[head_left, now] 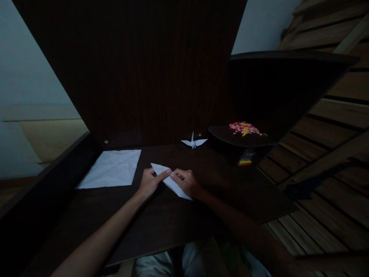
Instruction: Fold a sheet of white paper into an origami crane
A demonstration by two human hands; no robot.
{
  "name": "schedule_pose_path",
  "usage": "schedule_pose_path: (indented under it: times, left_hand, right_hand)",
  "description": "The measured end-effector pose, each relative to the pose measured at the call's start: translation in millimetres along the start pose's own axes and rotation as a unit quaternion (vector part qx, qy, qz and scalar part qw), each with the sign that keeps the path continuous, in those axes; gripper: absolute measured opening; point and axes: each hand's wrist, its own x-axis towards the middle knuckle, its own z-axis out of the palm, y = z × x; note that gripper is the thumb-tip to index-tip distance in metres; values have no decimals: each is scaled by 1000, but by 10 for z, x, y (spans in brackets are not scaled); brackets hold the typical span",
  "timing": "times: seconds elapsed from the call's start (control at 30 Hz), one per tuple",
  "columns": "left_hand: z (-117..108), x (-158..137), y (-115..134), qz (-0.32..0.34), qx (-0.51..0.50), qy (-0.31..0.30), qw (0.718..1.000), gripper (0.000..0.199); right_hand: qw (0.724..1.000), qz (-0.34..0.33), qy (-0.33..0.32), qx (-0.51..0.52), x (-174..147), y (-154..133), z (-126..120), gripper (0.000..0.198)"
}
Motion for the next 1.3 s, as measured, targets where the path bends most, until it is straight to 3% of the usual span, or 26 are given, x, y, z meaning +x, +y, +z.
schedule_pose_path:
  times: [0.27,0.4,0.7,0.97,1.3]
  left_hand:
    - [14,20,-51,1,-48,14,999,28]
    - [14,0,3,32,-2,-19,999,23]
    - [-23,22,21,40,33,-46,998,25]
    - [-38,24,67,46,44,-91,994,23]
    - [-37,18,-7,41,1,-78,996,21]
  right_hand:
    - [1000,-12,1,-28,-1,-21,-23,25]
    - [998,-44,2,-55,1,-23,-28,23]
    - [996,-41,11,-74,0,20,-42,23]
    - [997,-36,5,-72,8,24,-46,26]
    - [999,-27,-14,-26,7,9,-31,26]
